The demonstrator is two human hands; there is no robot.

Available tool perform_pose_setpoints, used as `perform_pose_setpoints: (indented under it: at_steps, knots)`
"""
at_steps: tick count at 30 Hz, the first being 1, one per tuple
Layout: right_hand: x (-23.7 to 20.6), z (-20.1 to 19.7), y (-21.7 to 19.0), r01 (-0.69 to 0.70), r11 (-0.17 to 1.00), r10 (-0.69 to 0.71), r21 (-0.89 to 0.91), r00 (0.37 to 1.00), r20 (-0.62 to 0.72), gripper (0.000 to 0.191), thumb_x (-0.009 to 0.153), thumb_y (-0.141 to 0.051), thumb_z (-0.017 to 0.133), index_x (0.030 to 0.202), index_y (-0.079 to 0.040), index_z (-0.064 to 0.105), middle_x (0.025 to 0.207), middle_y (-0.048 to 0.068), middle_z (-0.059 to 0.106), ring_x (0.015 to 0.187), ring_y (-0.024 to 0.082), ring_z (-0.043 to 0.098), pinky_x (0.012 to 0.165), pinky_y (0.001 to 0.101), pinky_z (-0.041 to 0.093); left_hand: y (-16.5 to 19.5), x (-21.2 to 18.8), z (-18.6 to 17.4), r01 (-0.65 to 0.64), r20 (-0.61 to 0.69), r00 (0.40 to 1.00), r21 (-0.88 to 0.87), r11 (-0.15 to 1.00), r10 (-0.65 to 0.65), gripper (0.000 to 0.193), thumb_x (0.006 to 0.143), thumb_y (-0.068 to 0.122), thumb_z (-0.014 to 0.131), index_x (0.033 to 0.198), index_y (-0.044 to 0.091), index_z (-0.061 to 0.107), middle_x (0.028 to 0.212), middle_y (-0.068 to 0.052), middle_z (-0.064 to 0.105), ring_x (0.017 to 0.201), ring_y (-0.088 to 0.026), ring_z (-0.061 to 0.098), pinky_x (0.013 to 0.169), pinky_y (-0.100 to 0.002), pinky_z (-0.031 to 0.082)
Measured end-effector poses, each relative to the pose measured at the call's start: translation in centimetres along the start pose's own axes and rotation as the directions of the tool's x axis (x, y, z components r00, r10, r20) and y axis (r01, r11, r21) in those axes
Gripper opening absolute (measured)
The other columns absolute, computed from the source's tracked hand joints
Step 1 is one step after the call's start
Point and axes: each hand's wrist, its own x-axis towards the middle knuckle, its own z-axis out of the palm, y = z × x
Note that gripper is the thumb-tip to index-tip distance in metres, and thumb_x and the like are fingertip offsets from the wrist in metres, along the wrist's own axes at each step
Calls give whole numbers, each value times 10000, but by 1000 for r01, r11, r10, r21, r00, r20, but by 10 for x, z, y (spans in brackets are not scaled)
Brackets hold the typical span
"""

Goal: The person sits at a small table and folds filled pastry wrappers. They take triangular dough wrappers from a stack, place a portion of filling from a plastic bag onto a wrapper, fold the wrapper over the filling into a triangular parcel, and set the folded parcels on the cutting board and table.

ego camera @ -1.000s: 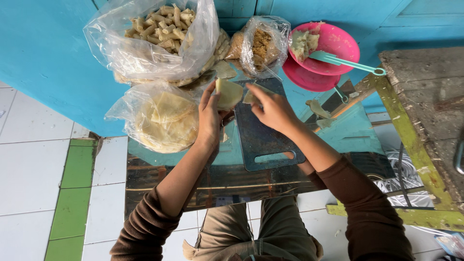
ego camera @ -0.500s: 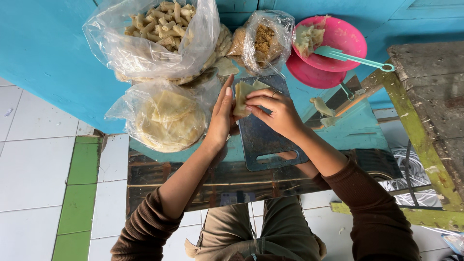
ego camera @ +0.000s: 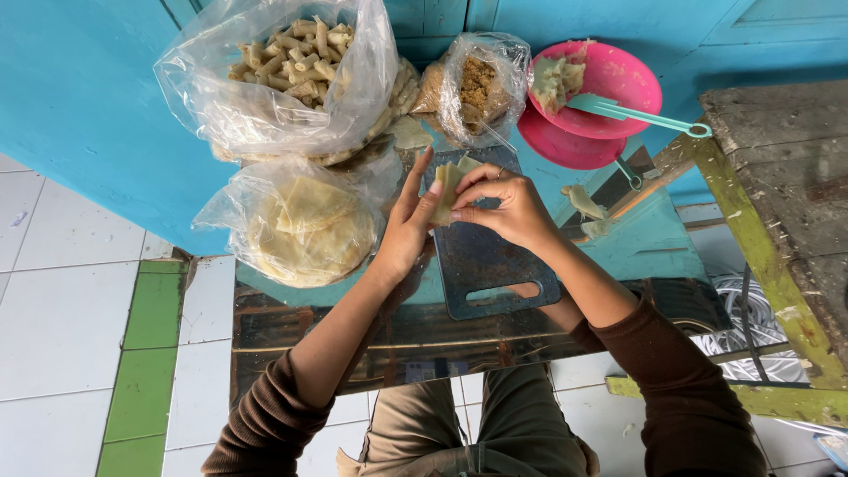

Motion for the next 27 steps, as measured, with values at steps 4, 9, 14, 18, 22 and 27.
perform_pose_setpoints:
  at_steps: [4,9,14,18,22,27]
  knots:
    - [-1,-4,11,-147,976,143,158,989,33,134,852,-53,819,981,-35,789,1122,50,704,1024,149,694,904,299,572,-13,7,-3,-157,205,963,-92,983,173,938,965,26,659,1642,197,33,1114,-108,683,1005,-81,634,882,-232,533]
    - [0,-5,17,-245,908,236,340,969,70,128,887,-31,771,1004,20,767,1151,71,682,1027,135,692,916,291,589,-28,10,-8,-177,196,965,-19,984,177,906,1022,-103,560,1712,189,50,1160,-117,673,986,-104,562,880,-245,466]
    - [0,-1,18,-207,924,192,321,978,76,108,933,-18,738,1028,32,748,1141,70,663,1020,129,673,908,291,573,-27,12,-9,-128,232,961,-117,985,153,972,949,-135,554,1677,211,10,1259,-158,641,1121,-143,620,966,-285,517]
    - [-2,-3,24,-165,921,154,352,986,60,87,943,-13,719,1021,25,726,1131,56,665,1021,120,662,911,289,566,-25,11,-6,-79,258,960,-127,989,110,1034,931,-133,618,1645,244,-28,1272,-200,610,1121,-163,620,947,-322,542]
    - [-5,-1,36,-250,874,289,417,957,-32,117,996,-99,692,1084,-23,708,1090,46,688,1014,106,645,908,278,536,-25,12,-4,-159,168,968,-171,972,188,881,1007,-99,530,1700,205,79,1336,-201,634,1172,-173,663,968,-288,560]
    - [-3,-13,53,-362,432,624,826,782,17,166,986,-198,666,1100,-81,634,1034,22,718,944,143,715,843,303,574,-21,14,-9,105,90,991,-98,990,-96,776,922,-36,520,1625,173,266,1031,-149,733,798,-161,703,468,-257,470]
